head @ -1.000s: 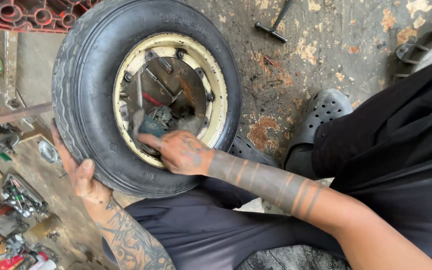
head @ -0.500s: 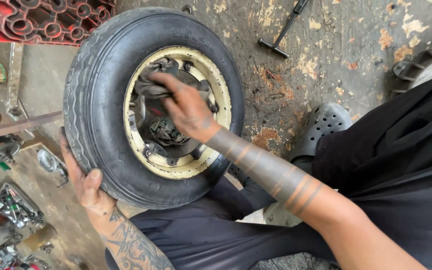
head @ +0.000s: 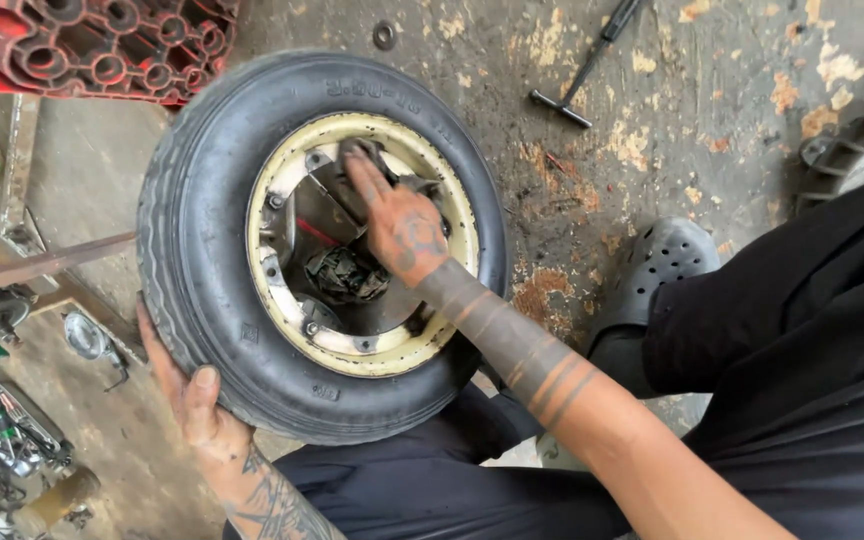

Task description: Cleaning the inner rim of a motorcycle tire by scraping off debris and wiping it with a rag

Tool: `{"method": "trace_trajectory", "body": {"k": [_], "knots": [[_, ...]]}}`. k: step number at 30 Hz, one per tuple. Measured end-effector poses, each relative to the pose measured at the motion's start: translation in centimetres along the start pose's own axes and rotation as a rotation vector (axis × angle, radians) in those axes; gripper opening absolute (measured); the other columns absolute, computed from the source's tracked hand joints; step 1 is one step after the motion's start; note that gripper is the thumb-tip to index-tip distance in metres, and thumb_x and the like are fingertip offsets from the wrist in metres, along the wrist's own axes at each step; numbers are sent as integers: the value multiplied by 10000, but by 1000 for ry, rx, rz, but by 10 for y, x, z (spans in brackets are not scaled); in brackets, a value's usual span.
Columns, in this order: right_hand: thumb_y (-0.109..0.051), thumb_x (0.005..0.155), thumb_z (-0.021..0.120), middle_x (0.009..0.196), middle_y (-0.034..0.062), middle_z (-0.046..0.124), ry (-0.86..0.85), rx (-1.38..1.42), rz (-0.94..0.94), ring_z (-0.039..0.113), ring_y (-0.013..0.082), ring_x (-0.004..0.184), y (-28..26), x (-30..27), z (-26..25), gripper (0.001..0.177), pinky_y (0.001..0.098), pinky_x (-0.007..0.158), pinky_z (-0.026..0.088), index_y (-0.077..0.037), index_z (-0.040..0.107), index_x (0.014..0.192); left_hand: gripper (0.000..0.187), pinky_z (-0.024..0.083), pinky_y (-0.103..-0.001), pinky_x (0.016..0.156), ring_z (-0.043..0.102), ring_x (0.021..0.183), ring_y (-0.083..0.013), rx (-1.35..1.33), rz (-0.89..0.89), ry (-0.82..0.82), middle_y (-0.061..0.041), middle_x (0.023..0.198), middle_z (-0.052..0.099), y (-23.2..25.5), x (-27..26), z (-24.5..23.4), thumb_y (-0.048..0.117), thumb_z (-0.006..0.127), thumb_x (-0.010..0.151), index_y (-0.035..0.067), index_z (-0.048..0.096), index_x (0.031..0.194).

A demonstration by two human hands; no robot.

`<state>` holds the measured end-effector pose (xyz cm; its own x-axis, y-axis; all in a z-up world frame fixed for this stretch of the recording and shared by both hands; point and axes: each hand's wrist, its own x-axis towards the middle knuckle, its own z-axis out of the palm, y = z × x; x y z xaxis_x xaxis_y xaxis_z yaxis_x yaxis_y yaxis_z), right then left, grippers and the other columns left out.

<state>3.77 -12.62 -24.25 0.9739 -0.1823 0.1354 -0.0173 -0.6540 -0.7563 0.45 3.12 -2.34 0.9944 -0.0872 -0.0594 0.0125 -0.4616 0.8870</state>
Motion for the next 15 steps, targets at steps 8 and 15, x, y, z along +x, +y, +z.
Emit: {"method": "trace_trajectory", "body": {"k": [8,15], "knots": [[36,913,475,1497,310,503,-109,663,70,585,602,1164,-32,7,-40,778,669,967,521,-92,224,1639,936,215,-481,1261,296,1516,-315,94,101,94,-212,1676,289,-5,-19,14,454,594,867,124,203,1651],[-134,929,520,1133,67,768,-230,638,-65,720,224,1093,21,60,-151,325,368,993,523,-155,786,1116,997,148,-613,1239,228,1506,-512,282,148,-22,-323,1639,258,55,-22,46,513,689,878,71,214,1635]]}}
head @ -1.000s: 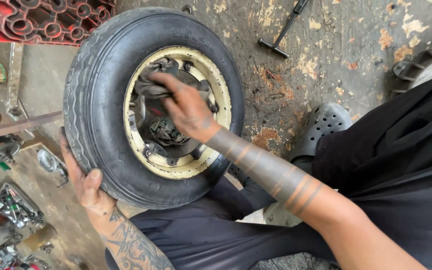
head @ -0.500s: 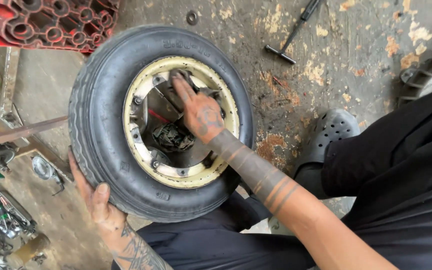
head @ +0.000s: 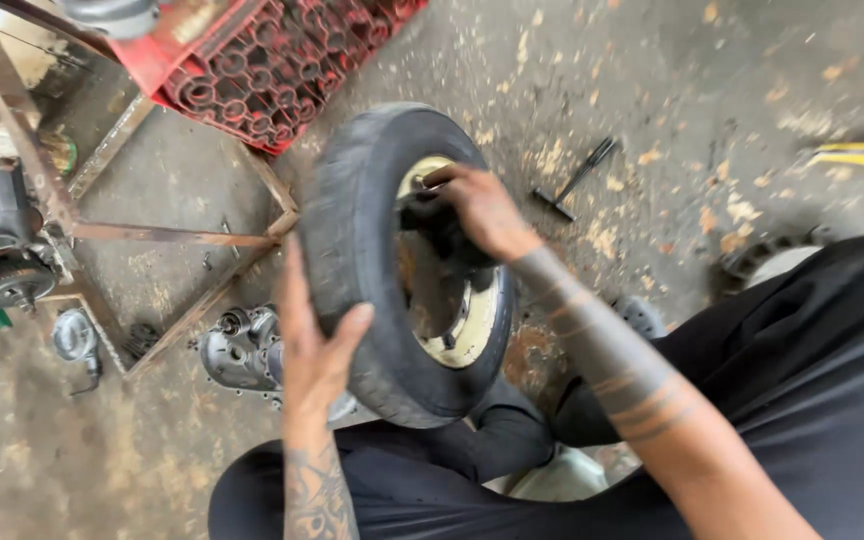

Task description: Cleaning the inner rim of a motorcycle tire by scraping off debris and wiping it with a rag

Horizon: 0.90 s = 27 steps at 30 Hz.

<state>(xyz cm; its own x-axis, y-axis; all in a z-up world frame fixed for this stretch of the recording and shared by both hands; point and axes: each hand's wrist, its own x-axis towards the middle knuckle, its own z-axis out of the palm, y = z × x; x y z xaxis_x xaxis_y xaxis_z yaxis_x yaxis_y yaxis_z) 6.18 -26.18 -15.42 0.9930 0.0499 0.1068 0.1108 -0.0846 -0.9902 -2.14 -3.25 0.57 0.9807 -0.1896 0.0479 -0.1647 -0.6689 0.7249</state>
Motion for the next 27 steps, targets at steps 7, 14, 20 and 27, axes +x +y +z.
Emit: {"method": "trace_trajectory", "body": {"k": [7,14,20,27], "knots": [[-499,1055,547,1162,210,724,41,-322,336,648,357,1208,-120,-83,-146,590,510,984,486,-50,562,1436,864,130,-612,1244,180,1522,-531,-284,289,-365,-273,1667,240,75,-10,73,494,547,976,118,165,1654],[-432,1007,486,1366,149,576,264,-231,532,526,229,1223,-51,-138,-252,602,317,1046,385,39,539,1378,711,213,-558,1192,314,1501,-284,155,214,-524,-68,1674,303,73,2,28,362,517,950,216,274,1602],[-496,1004,501,1488,86,555,380,-130,503,503,188,1331,73,-137,-322,630,298,1123,360,-42,541,1438,708,253,-544,1167,292,1472,-316,453,-37,-433,-82,1664,288,44,14,-92,421,474,973,231,256,1619],[-435,1053,439,1603,96,430,457,-78,484,402,218,1468,142,-149,-358,630,309,1187,295,-11,426,1518,883,177,-647,1238,219,1543,-267,389,-610,-650,116,1709,190,-81,17,-94,714,344,795,411,195,1611]]}}
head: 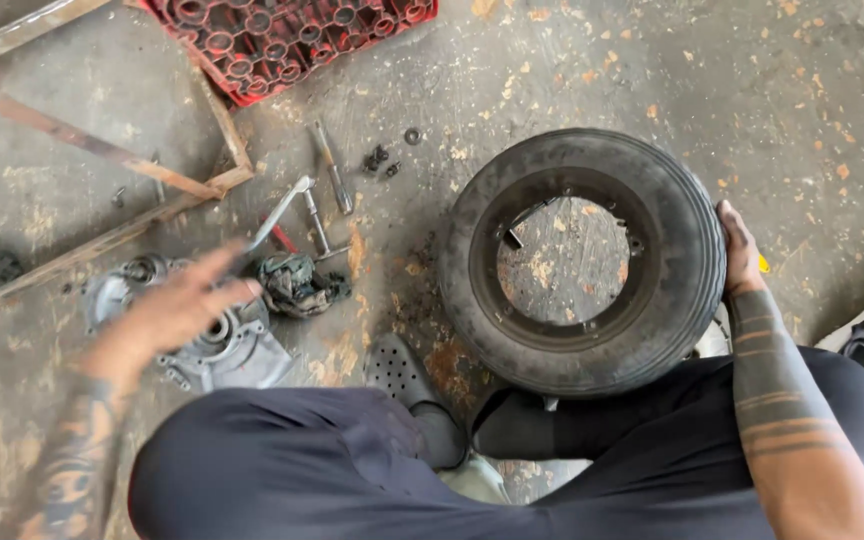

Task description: Cleaning the inner rim of a motorcycle tire by scraping off debris and wiping it with a rag

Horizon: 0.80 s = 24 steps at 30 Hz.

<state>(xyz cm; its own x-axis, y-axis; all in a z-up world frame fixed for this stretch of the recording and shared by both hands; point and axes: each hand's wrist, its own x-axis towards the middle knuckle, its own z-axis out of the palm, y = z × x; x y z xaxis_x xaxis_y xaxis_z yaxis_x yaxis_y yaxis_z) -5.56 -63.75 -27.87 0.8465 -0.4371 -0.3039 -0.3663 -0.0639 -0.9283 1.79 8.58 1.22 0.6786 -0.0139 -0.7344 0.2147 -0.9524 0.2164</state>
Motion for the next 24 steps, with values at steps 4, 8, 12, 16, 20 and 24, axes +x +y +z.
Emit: {"method": "trace_trajectory", "body": {"k": [4,8,12,16,20,24], "knots": [[-505,1117,519,843,-152,512,51,274,167,424,-8,754,19,-2,-12,297,168,705,342,-242,617,1019,866,222,-528,1268,238,1558,-261,-305,32,-312,-30,1715,187,1,82,113,510,549,881,184,218,1611],[-696,1069,482,925,-64,659,73,203,313,549,51,723,1,-17,-1,562,208,666,403,-168,657,1146,1008,215,-478,1269,218,1566,-264,-406,115,-471,-91,1707,156,36,158,240,714,459,846,135,164,1617],[-554,1114,497,647,-163,345,85,208,267,299,11,546,-26,-23,4,465,207,524,215,-302,392,738,1026,302,-552,1184,344,1456,-447,-376,483,124,-322,1610,262,87,201,265,761,289,914,8,165,1600],[-403,1102,446,1022,-52,510,-42,72,123,444,79,904,-5,-4,-17,240,298,850,346,-181,535,1119,1070,124,-668,1196,126,1559,-414,-440,539,174,-180,1699,85,133,254,176,849,252,794,157,162,1605],[-405,957,490,1358,144,597,-164,8,139,556,242,1160,-83,-5,30,632,363,1021,410,6,529,1436,1164,208,-680,1177,245,1537,-396,-552,869,94,-185,1688,212,181,284,95,920,339,734,140,216,1590],[-385,757,521,1485,275,530,-296,-190,91,521,379,1334,-152,5,87,862,444,1159,376,94,463,1472,1203,351,-556,1161,437,1444,-425,-663,971,-133,-241,1612,383,192,273,70,810,614,650,67,350,1558]]}}
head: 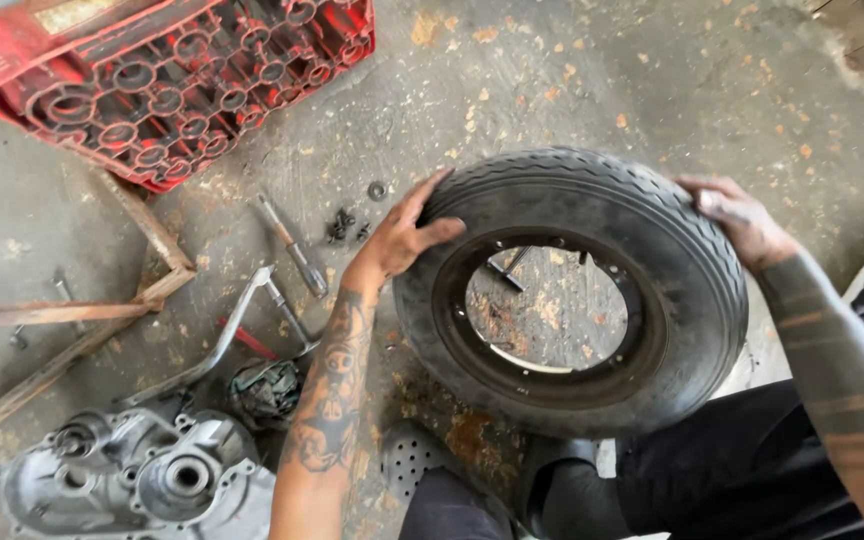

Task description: Cleaning the inner rim of a motorcycle tire by scraping off debris and wiping it with a rag

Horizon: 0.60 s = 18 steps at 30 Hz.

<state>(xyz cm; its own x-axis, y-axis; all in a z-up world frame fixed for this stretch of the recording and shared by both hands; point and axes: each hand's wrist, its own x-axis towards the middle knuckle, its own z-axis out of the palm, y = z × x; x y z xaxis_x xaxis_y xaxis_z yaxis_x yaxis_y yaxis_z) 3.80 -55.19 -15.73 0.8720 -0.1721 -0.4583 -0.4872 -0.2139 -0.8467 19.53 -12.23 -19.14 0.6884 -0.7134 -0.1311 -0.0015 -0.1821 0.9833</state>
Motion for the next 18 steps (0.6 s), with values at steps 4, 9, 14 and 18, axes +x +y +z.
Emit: {"method": "trace_trajectory", "body": {"k": [4,9,14,18], "knots": [[-398,739,562,1360,257,640,-260,-151,-205,608,335,1162,-91,16,54,846,394,1032,447,132,554,1398,1074,440,-553,1090,590,1276,-387,188,68,202,-192,1429,555,-19,-59,-22,654,802,655,143,432,1524],[-354,956,615,1137,136,690,-396,-421,-447,607,223,954,-164,29,128,521,352,865,479,26,677,1306,1089,353,-556,1162,430,1418,-409,279,18,255,-181,1543,410,14,-186,-28,475,893,532,77,409,1423],[-231,1020,731,1109,124,742,-321,-353,-837,700,207,877,-186,8,193,321,317,809,572,16,706,1224,1284,358,-670,1147,439,1421,-460,34,-148,112,-227,1577,411,75,-234,-2,528,868,463,179,211,1510],[-179,1041,741,1090,145,729,-61,-199,-900,704,213,863,-170,-25,197,290,314,772,594,46,683,1214,1294,330,-654,1155,440,1363,-544,447,-170,75,-374,1471,457,121,-238,10,444,966,563,47,266,1577]]}}
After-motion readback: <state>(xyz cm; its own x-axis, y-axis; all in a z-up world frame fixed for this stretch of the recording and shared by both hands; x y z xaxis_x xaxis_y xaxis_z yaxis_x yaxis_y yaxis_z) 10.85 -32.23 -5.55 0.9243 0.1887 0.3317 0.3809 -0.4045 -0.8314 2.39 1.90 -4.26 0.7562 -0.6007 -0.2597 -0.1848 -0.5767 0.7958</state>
